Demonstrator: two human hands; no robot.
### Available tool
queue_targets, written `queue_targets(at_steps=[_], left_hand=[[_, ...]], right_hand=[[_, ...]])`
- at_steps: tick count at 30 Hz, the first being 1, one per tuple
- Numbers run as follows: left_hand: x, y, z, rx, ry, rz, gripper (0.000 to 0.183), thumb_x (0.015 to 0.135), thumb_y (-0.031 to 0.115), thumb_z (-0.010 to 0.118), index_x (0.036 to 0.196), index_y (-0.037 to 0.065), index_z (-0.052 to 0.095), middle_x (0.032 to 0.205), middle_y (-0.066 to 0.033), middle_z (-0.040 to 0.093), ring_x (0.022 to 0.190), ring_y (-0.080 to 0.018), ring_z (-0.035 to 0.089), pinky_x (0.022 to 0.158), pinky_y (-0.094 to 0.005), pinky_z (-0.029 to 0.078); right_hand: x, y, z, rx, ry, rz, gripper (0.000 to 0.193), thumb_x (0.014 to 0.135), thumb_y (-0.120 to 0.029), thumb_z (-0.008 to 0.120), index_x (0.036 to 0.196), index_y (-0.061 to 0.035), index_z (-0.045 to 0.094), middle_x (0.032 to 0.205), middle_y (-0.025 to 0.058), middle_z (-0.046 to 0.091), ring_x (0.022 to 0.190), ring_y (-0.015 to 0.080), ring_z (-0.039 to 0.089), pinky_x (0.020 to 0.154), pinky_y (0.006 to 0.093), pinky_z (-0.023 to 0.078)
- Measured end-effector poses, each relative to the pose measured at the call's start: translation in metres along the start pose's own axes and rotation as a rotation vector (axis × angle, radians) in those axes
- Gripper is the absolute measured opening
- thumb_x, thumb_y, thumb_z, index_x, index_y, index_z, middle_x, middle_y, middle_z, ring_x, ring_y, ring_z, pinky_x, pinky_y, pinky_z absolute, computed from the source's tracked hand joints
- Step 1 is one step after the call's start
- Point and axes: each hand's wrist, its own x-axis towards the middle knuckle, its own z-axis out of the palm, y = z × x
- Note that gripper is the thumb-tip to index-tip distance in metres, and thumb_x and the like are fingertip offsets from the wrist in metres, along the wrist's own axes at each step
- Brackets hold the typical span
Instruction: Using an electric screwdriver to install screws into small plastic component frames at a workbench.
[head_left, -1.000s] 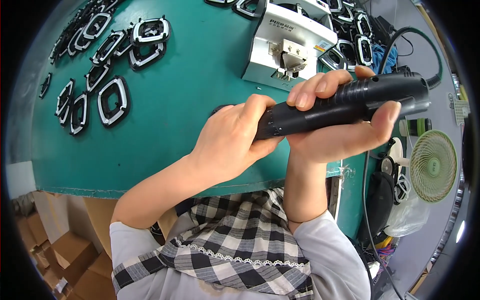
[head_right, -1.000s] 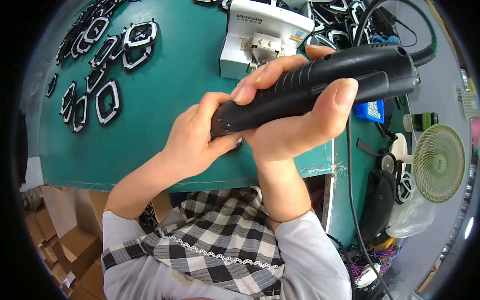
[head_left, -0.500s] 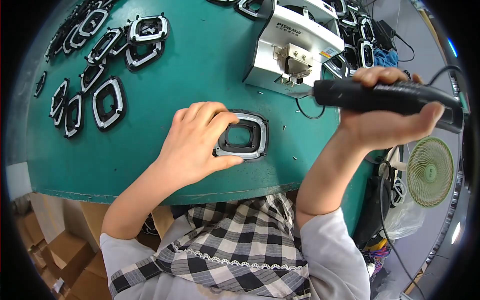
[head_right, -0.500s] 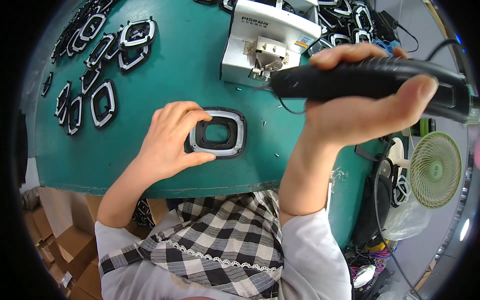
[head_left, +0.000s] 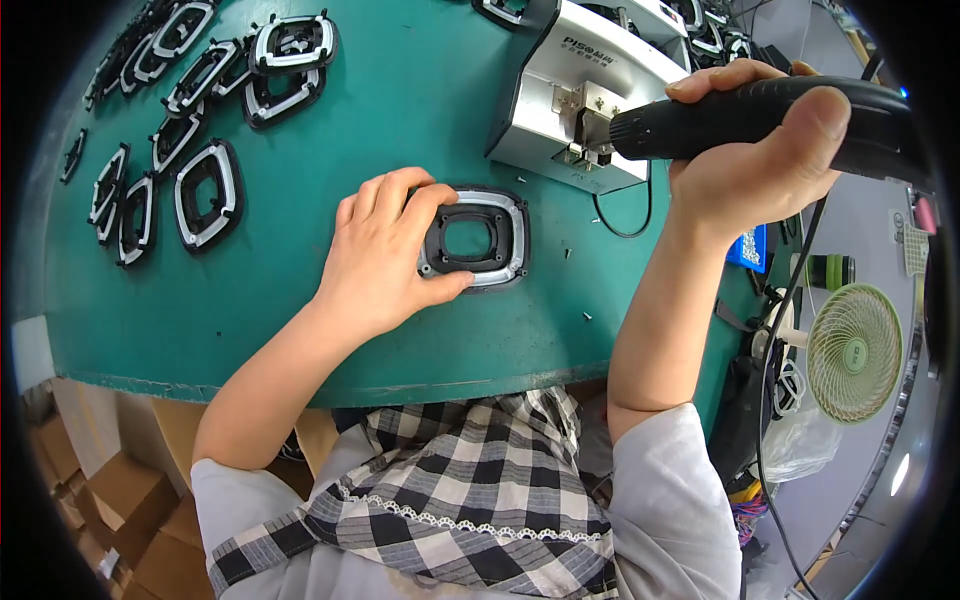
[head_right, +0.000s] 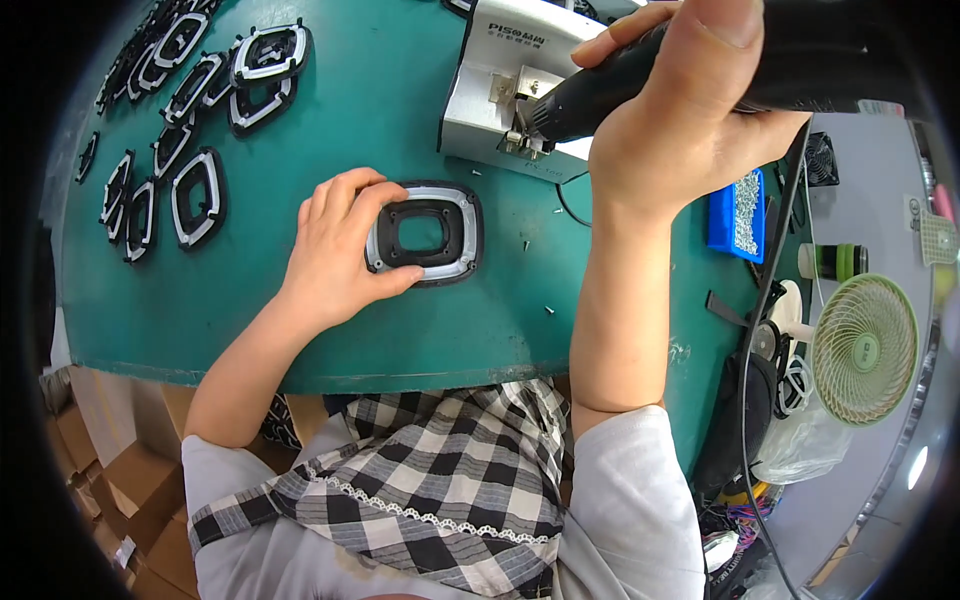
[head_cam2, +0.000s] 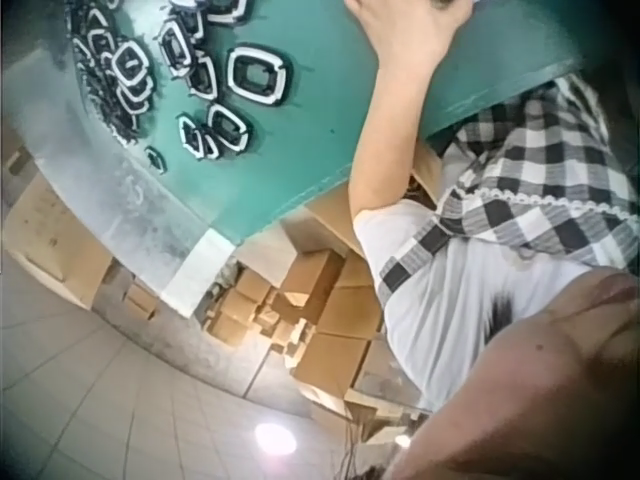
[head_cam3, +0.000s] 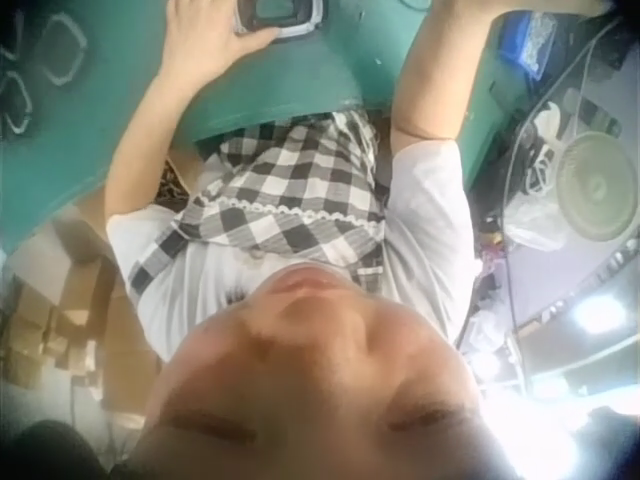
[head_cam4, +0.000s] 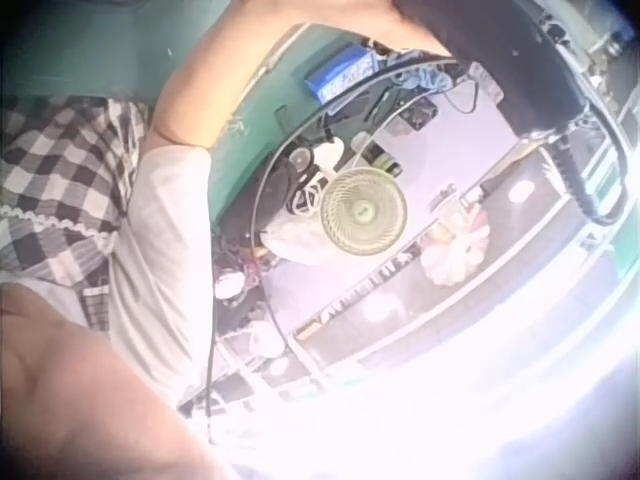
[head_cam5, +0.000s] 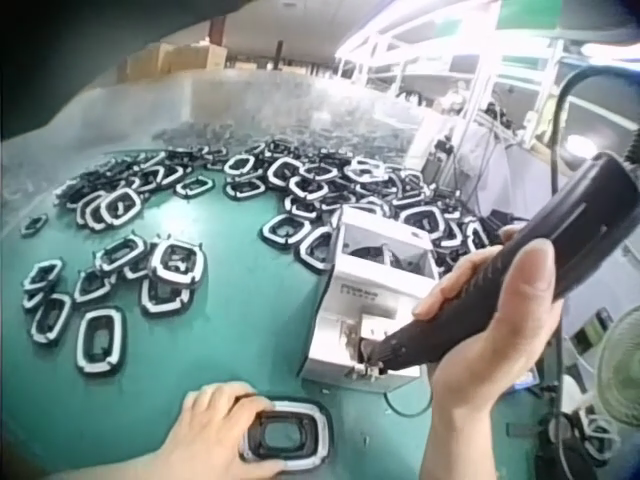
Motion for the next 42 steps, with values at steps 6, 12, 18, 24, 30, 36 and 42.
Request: queue_targets(at_steps=[6, 12, 18, 24, 30, 36, 42], left_hand=[[0.001, -0.005, 0.002, -0.031, -0.007, -0.016, 0.066, 0.063, 0.033, 0.08, 0.119, 0.012, 0.052, 0.121, -0.0067, 0.045, 0.116, -0.0274, 0.043, 0.098, -0.0426, 0.033], [-0.003, -0.006, 0.005, -0.037, 0.032, 0.002, 0.067, 0.062, 0.029, 0.08, 0.12, 0.012, 0.051, 0.122, -0.0063, 0.046, 0.117, -0.0272, 0.044, 0.099, -0.0425, 0.032], [-0.005, -0.01, 0.008, -0.035, 0.087, 0.009, 0.065, 0.063, 0.035, 0.077, 0.118, 0.01, 0.053, 0.121, -0.0056, 0.049, 0.117, -0.0248, 0.045, 0.098, -0.0401, 0.035], [-0.005, -0.012, 0.01, -0.057, 0.123, 0.018, 0.067, 0.062, 0.034, 0.079, 0.118, 0.011, 0.053, 0.123, -0.0064, 0.049, 0.117, -0.0251, 0.045, 0.099, -0.0402, 0.035], [-0.007, -0.012, -0.019, -0.074, 0.171, 0.199, 0.043, 0.065, 0.03, 0.079, 0.099, 0.009, 0.064, 0.103, -0.0023, 0.06, 0.098, -0.0223, 0.054, 0.086, -0.0376, 0.038], [-0.008, -0.009, -0.013, -0.151, 0.255, 0.223, 0.019, 0.068, 0.023, 0.077, 0.076, 0.009, 0.067, 0.072, 0.0005, 0.062, 0.072, -0.0178, 0.057, 0.072, -0.0324, 0.041], [-0.005, -0.007, -0.01, -0.259, 0.342, 0.218, 0.02, 0.069, 0.022, 0.076, 0.083, 0.011, 0.069, 0.068, 0.0012, 0.063, 0.068, -0.0166, 0.059, 0.071, -0.0313, 0.042]], right_hand=[[-0.006, -0.011, 0.0, 0.021, -0.061, 0.162, 0.064, 0.087, -0.057, 0.046, 0.106, 0.0044, 0.04, 0.062, 0.0146, 0.054, 0.047, 0.0243, 0.056, 0.044, 0.0349, 0.049], [-0.059, -0.029, 0.008, 0.379, -0.158, 0.427, 0.063, 0.088, -0.06, 0.04, 0.113, -0.0019, 0.042, 0.067, 0.0148, 0.055, 0.046, 0.0256, 0.052, 0.043, 0.0375, 0.046], [-0.08, -0.044, 0.04, 0.336, -0.292, 0.426, 0.071, 0.088, -0.064, 0.041, 0.116, 0.0004, 0.035, 0.066, 0.0148, 0.054, 0.047, 0.0251, 0.054, 0.045, 0.0353, 0.047], [-0.085, -0.04, 0.049, 0.28, -0.407, 0.373, 0.074, 0.086, -0.065, 0.044, 0.116, 0.0018, 0.034, 0.066, 0.0144, 0.054, 0.047, 0.0238, 0.054, 0.047, 0.0345, 0.048], [-0.075, -0.041, 0.042, 0.437, -0.234, 0.41, 0.066, 0.087, -0.064, 0.041, 0.117, -0.0051, 0.04, 0.069, 0.0137, 0.054, 0.048, 0.0242, 0.052, 0.044, 0.0374, 0.046], [-0.068, -0.047, 0.038, 0.748, -0.061, 0.49, 0.073, 0.085, -0.068, 0.045, 0.116, -0.002, 0.034, 0.068, 0.0148, 0.055, 0.047, 0.0252, 0.055, 0.045, 0.0366, 0.049], [-0.071, -0.047, 0.036, 0.737, -0.052, 0.398, 0.07, 0.086, -0.066, 0.044, 0.117, -0.0035, 0.034, 0.069, 0.0147, 0.055, 0.047, 0.0248, 0.054, 0.045, 0.0379, 0.049]])
